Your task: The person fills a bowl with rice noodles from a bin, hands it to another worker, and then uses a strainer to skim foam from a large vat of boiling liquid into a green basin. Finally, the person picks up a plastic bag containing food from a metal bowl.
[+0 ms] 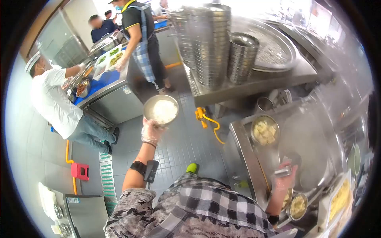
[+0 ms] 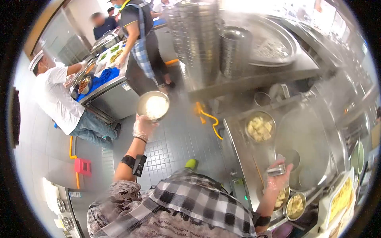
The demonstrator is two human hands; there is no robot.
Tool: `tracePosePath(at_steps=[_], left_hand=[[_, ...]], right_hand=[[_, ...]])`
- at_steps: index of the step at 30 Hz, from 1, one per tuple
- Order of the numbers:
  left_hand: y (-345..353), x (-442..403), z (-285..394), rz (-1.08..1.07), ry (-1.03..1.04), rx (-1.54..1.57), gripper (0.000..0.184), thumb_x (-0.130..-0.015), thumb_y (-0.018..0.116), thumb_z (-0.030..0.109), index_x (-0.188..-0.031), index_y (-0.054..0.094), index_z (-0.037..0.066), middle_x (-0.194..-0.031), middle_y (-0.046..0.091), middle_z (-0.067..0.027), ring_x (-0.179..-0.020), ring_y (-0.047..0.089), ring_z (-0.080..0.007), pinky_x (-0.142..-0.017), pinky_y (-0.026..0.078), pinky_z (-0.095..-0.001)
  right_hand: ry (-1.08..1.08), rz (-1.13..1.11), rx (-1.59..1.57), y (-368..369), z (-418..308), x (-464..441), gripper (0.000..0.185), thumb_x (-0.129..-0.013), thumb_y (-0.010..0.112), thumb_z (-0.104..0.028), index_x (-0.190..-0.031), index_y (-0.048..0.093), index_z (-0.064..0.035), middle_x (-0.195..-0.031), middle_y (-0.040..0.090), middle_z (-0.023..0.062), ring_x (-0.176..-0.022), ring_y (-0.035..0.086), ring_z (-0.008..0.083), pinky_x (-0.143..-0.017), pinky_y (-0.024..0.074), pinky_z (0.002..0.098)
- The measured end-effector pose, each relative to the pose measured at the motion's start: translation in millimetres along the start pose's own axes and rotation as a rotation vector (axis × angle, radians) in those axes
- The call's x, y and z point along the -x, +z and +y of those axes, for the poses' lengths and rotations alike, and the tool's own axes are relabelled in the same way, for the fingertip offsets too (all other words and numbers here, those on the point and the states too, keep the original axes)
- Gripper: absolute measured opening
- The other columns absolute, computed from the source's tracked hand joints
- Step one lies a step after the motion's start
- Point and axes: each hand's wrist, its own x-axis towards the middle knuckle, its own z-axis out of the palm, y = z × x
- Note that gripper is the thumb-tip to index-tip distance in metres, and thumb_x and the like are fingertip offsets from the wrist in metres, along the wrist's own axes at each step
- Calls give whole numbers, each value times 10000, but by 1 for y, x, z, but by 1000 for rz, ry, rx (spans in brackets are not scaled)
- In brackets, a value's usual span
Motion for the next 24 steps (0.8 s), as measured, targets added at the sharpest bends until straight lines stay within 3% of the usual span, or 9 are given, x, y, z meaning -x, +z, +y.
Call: tracePosePath(at_steps=[2,9,12,14,18,21,22,23,24], left_hand=[[-40,-37,24,52,54,19,593,-647,452,31,-1186,290,218,-1143,401,-125,-957,474,-347,-685,412,-582],[-99,-137,101,214,200,118,550,-663,479,67,-1173,321,199,-1147,375,-125,-1014,403,-346,-720,377,-587],[-125,-183,120,226,235,120,543,-661,493,85,-1169,338,196,-1168,352,-128,-1048,369,-354,-733,374,-577],[-134,-210,133,254,210,148,545,-658,502,96,-1169,344,195,-1176,349,-127,-1047,370,-353,-742,373,-571],[-144,-259,152,315,208,123,503,-666,511,111,-1145,376,178,-1186,363,-127,-1058,368,-340,-760,374,-564],[-191,-315,155,138,134,255,386,-709,509,140,-1080,451,55,-1086,479,-114,-1029,423,-272,-848,322,-547],[-183,-319,161,109,110,174,321,-731,489,164,-1014,487,12,-997,527,-109,-985,459,-254,-881,318,-498],[-178,-321,166,85,145,3,294,-722,522,141,-985,497,9,-951,537,-103,-922,479,-228,-829,353,-450],[-167,-314,166,53,318,-416,271,-713,555,118,-955,506,7,-904,548,-96,-860,498,-203,-777,388,-402]], right_hand=[[-180,215,57,21,16,-4,398,-823,506,-365,-1006,505,-12,-795,573,62,-672,570,203,-677,501,348],[-513,212,326,-16,-2,-50,335,-825,505,-337,-933,520,-21,-760,553,45,-625,548,168,-579,501,289],[-944,446,896,-12,-4,-61,265,-830,483,-312,-906,510,-59,-768,537,27,-619,529,144,-586,480,274],[-822,586,502,48,41,-51,212,-824,466,-305,-834,492,-95,-722,512,10,-616,505,126,-592,456,271],[-760,629,904,25,-20,-56,221,-839,422,-314,-749,432,-112,-666,465,-10,-615,473,134,-588,422,291],[-761,398,879,-5,-43,-69,327,-850,381,-382,-949,484,-87,-811,515,61,-770,493,213,-642,416,363],[-688,255,1039,-37,-80,-68,364,-841,403,-389,-1018,484,-81,-895,514,86,-836,486,236,-676,409,375],[-647,387,872,-29,-70,-71,345,-840,425,-354,-1036,474,-75,-893,513,83,-834,485,222,-693,404,383],[-718,323,1076,-45,-86,-75,295,-832,452,-331,-972,494,-75,-879,517,81,-796,496,211,-612,411,358]])
